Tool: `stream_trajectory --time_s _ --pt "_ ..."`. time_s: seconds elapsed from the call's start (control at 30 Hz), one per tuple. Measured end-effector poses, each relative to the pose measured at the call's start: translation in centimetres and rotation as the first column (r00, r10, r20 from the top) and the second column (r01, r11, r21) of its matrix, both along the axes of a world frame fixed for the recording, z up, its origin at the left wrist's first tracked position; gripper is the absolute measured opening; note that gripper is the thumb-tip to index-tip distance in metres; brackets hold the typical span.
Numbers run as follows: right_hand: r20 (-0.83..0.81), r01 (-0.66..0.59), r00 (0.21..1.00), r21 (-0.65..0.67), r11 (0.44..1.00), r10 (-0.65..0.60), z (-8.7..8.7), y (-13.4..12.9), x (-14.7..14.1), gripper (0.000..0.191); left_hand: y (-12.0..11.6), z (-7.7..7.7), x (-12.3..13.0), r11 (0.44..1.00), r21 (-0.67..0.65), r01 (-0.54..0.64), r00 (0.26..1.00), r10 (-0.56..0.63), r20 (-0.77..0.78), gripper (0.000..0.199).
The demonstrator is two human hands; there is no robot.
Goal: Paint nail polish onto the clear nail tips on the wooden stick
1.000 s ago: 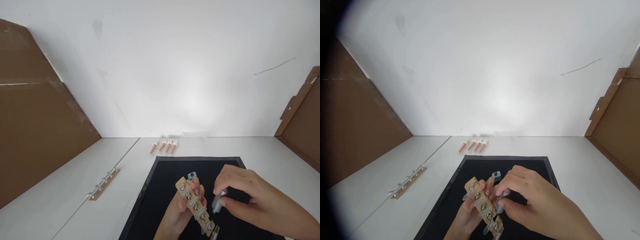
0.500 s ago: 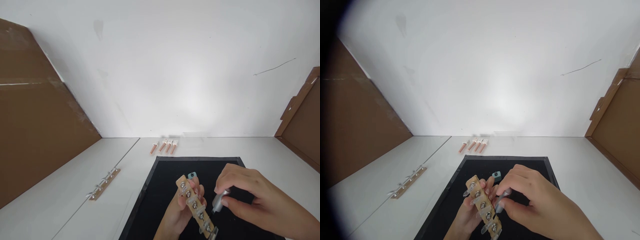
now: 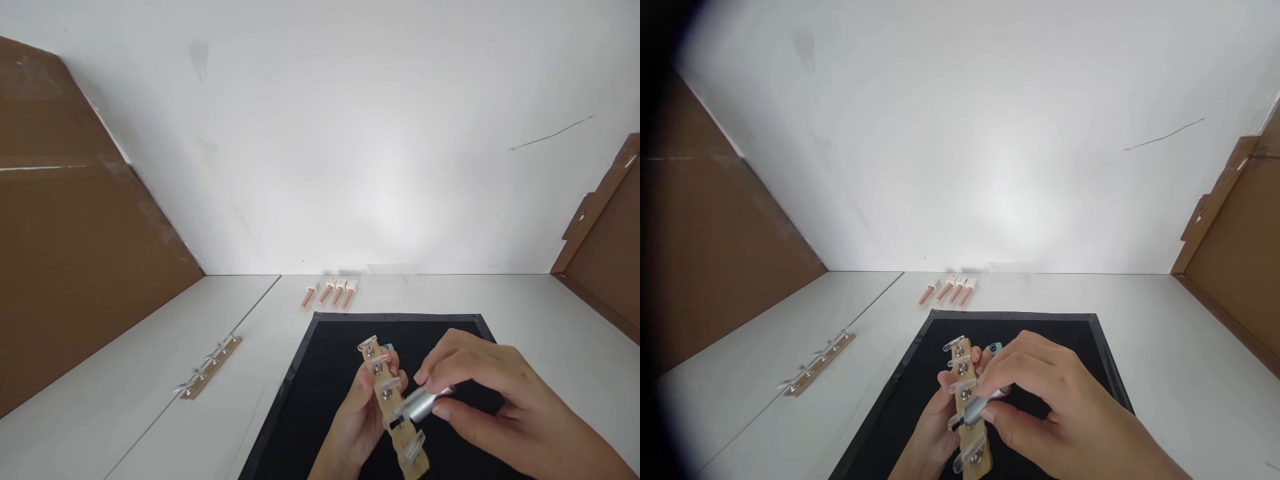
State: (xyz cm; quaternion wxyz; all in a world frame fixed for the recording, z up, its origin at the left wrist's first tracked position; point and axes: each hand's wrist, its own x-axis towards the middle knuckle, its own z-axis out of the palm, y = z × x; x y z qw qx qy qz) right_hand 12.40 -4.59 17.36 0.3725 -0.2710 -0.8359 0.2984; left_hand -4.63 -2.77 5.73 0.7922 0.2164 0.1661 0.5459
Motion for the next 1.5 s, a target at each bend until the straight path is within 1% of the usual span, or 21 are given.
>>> stream_trajectory --time_s 0.2,0.3,0.4,0.47,0.63,0.8,0.93,1.1,1.27,1.4,1.5 --pt "-0.074 0.058 0.996 0.05 0.997 -0.054 -0.3 0.0 0.2 0.028 -0.1 0.2 -0.1 0.994 -0.1 -0.042 0.998 0.046 0.036 0.035" --pt "-0.093 0.092 0.992 0.072 0.993 -0.086 -0.4 0.0 0.3 0.03 -0.1 0.0 -0.2 0.985 -0.168 -0.05 0.998 0.055 0.025 0.036" --pt "-0.093 0.112 0.99 0.087 0.99 -0.104 -0.5 0.0 0.4 0.03 -0.2 -0.3 -0.3 0.979 -0.194 -0.059 0.998 0.063 0.015 0.038" --pt "-0.089 0.118 0.99 0.095 0.988 -0.109 -0.5 0.0 0.3 0.03 -0.2 -0.5 -0.3 0.98 -0.187 -0.062 0.998 0.067 0.02 0.036" --pt "-0.093 0.136 0.988 0.109 0.985 -0.126 -0.6 0.0 0.3 0.029 -0.1 -0.7 -0.4 0.991 -0.133 -0.025 0.999 0.031 0.04 0.033" --pt "-0.08 0.117 0.991 0.089 0.989 -0.11 -0.7 0.0 0.3 0.031 0.1 -0.6 -0.5 0.994 -0.11 0.004 0.999 0.0 0.044 0.034" --pt "-0.055 0.123 0.991 0.067 0.99 -0.12 -0.8 0.0 0.3 0.029 -0.1 -0.3 -0.4 0.992 -0.124 -0.014 1.0 0.017 0.025 0.036" --pt "-0.043 0.175 0.984 0.093 0.98 -0.172 -0.7 -0.2 0.3 0.022 -0.6 0.1 -0.3 0.989 -0.146 -0.034 0.999 0.035 0.002 0.036" --pt "-0.027 0.13 0.991 0.065 0.989 -0.129 -0.7 -0.2 0.3 0.023 -0.5 0.4 -0.1 0.993 -0.117 -0.023 1.0 0.024 0.005 0.036" --pt "-0.039 0.096 0.995 0.053 0.994 -0.094 -0.7 -0.2 0.3 0.027 -0.3 0.2 -0.1 0.996 -0.087 -0.014 1.0 0.015 0.006 0.036" --pt "0.003 0.099 0.995 0.026 0.995 -0.099 -0.5 -0.2 0.3 0.024 -0.3 -0.1 -0.2 0.997 -0.076 -0.017 1.0 0.017 0.003 0.037"
